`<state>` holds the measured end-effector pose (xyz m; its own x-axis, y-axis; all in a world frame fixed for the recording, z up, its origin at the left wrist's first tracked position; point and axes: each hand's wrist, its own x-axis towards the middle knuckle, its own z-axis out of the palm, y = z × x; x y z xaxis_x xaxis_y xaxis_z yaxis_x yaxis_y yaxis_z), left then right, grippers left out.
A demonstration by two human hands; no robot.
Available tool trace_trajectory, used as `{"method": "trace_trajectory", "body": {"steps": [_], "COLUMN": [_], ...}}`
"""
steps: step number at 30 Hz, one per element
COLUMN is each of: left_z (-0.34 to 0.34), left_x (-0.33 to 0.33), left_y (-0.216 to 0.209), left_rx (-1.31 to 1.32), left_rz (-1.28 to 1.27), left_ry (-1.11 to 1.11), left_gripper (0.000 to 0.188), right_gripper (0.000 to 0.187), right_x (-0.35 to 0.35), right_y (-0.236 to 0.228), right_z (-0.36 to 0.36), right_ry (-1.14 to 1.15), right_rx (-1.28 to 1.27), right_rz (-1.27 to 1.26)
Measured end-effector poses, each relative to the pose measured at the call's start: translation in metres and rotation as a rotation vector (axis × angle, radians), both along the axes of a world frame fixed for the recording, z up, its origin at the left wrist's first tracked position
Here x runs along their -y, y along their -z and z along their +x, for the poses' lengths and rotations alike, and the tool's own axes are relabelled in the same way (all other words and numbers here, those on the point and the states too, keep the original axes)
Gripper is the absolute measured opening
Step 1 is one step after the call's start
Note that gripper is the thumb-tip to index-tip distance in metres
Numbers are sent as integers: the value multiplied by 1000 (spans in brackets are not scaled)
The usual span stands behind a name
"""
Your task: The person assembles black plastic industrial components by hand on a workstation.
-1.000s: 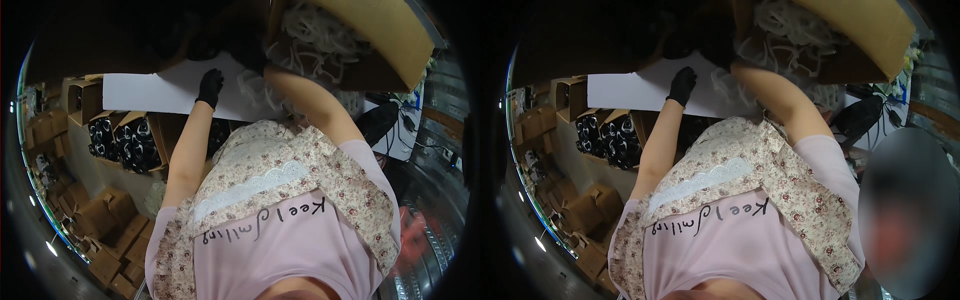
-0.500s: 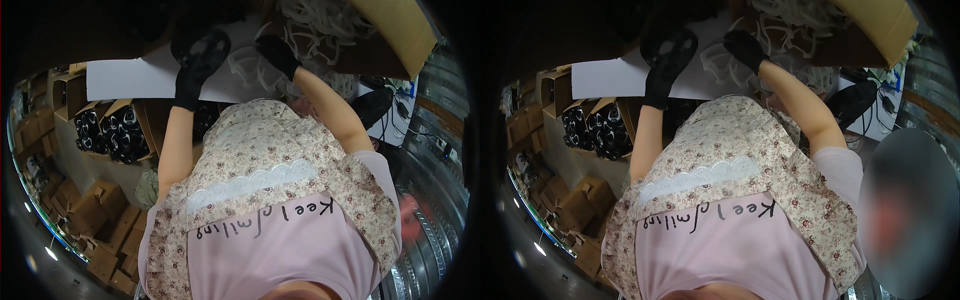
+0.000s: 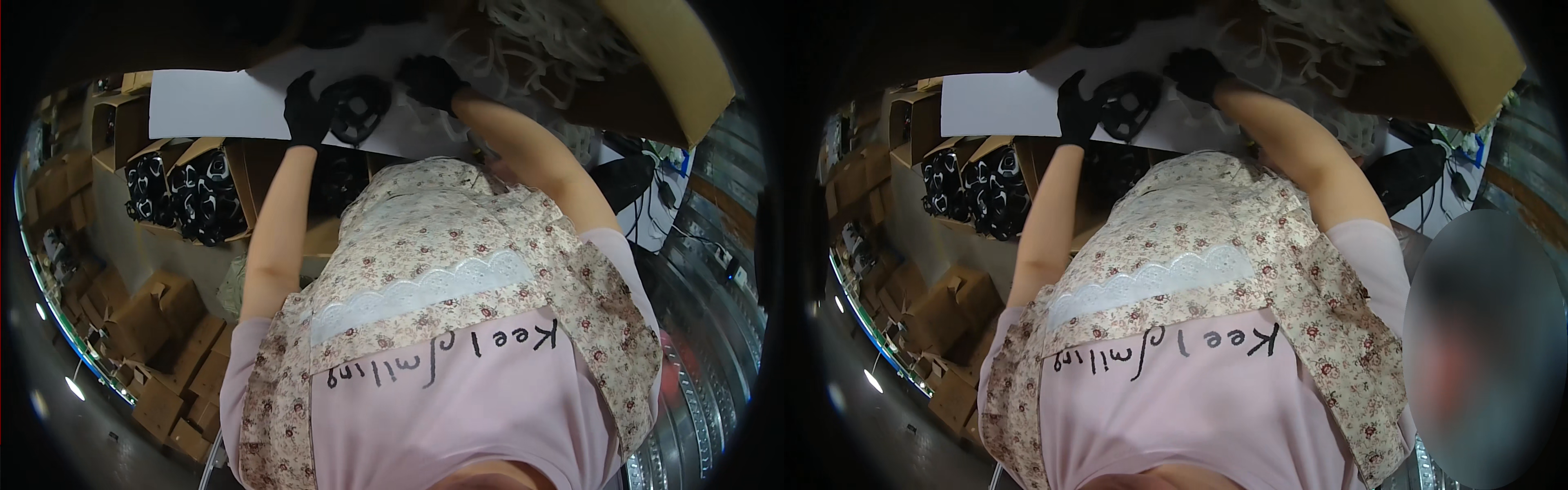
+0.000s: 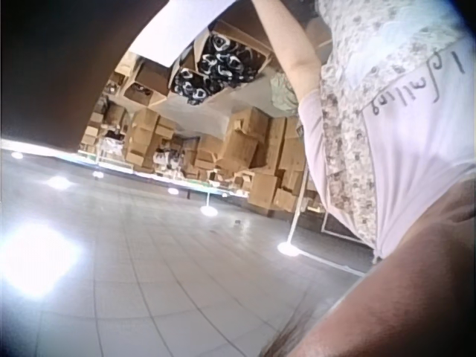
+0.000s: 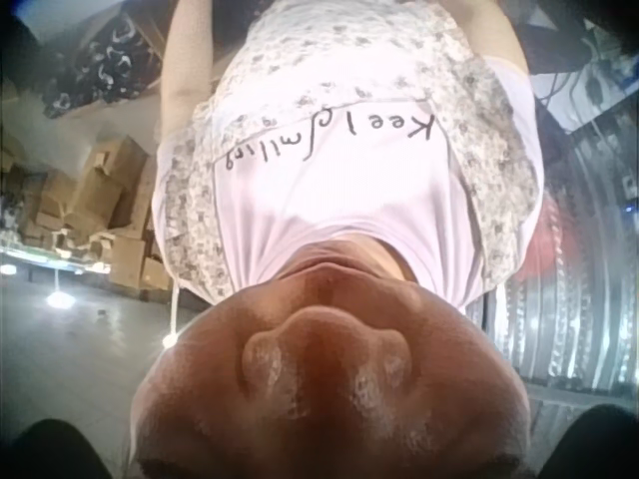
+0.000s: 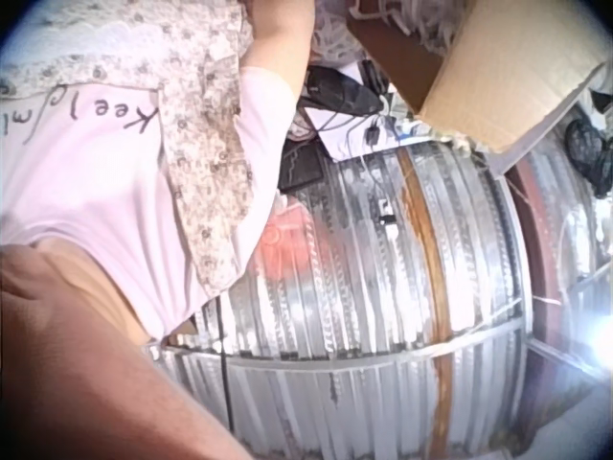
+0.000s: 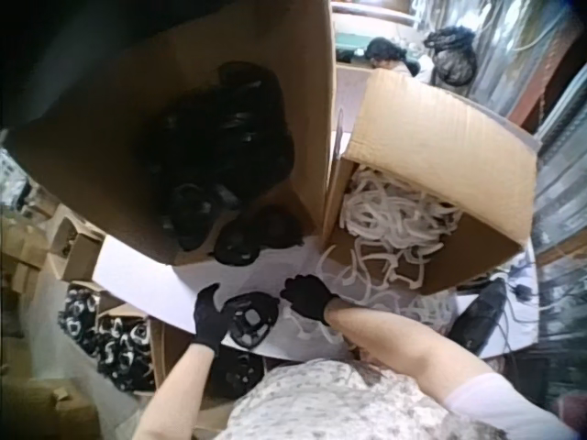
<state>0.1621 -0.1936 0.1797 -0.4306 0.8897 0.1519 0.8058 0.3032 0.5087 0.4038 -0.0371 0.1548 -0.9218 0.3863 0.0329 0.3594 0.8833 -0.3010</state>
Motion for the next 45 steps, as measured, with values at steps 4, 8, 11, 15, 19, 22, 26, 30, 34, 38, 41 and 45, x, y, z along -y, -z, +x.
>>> {"method": "trace_trajectory", "body": {"steps": [4, 8, 11, 15, 19, 22, 26, 30, 34, 38, 41, 45], "left_z": [28, 26, 28, 30, 39, 46, 48, 65, 62, 67, 77, 79], "left_x": [51, 46, 36, 38, 14, -10, -32, -24, -19, -19, -24, -28], "left_y": [23, 49, 48, 31, -46, -80, -93, -134, -134, -152, -165, -175], "left_rx": [498, 431, 748, 747, 928, 934, 1323, 1410, 1301, 1060, 928, 933], "left_rz": [-234, -554, -495, -135, -76, 29, -181, -238, -301, -292, -309, -307], "left_ry": [-473, -263, -451, -384, -144, 167, 358, 213, 238, 439, 461, 442], "left_gripper": [60, 57, 55, 43, 35, 36, 39, 41, 47, 51, 49, 52], "right_gripper": [41, 45, 42, 41, 36, 32, 32, 32, 33, 29, 37, 51], "right_x": [-4, -13, -29, -28, -1, 16, 21, 26, 29, 35, 50, 70], "right_y": [2, 0, -14, -65, -121, -142, -142, -137, -141, -138, -132, -144], "right_z": [8, 21, 36, 42, 52, 47, 43, 54, 62, 61, 57, 50], "right_ry": [-114, 76, 136, 238, 188, 118, 23, 146, 160, 183, 253, 450], "right_rx": [327, 145, -221, -218, -247, -409, -565, -572, -514, -643, -709, -833], "right_rz": [-51, -208, -265, -672, -800, -871, -514, -544, -603, -412, -683, -932]}}
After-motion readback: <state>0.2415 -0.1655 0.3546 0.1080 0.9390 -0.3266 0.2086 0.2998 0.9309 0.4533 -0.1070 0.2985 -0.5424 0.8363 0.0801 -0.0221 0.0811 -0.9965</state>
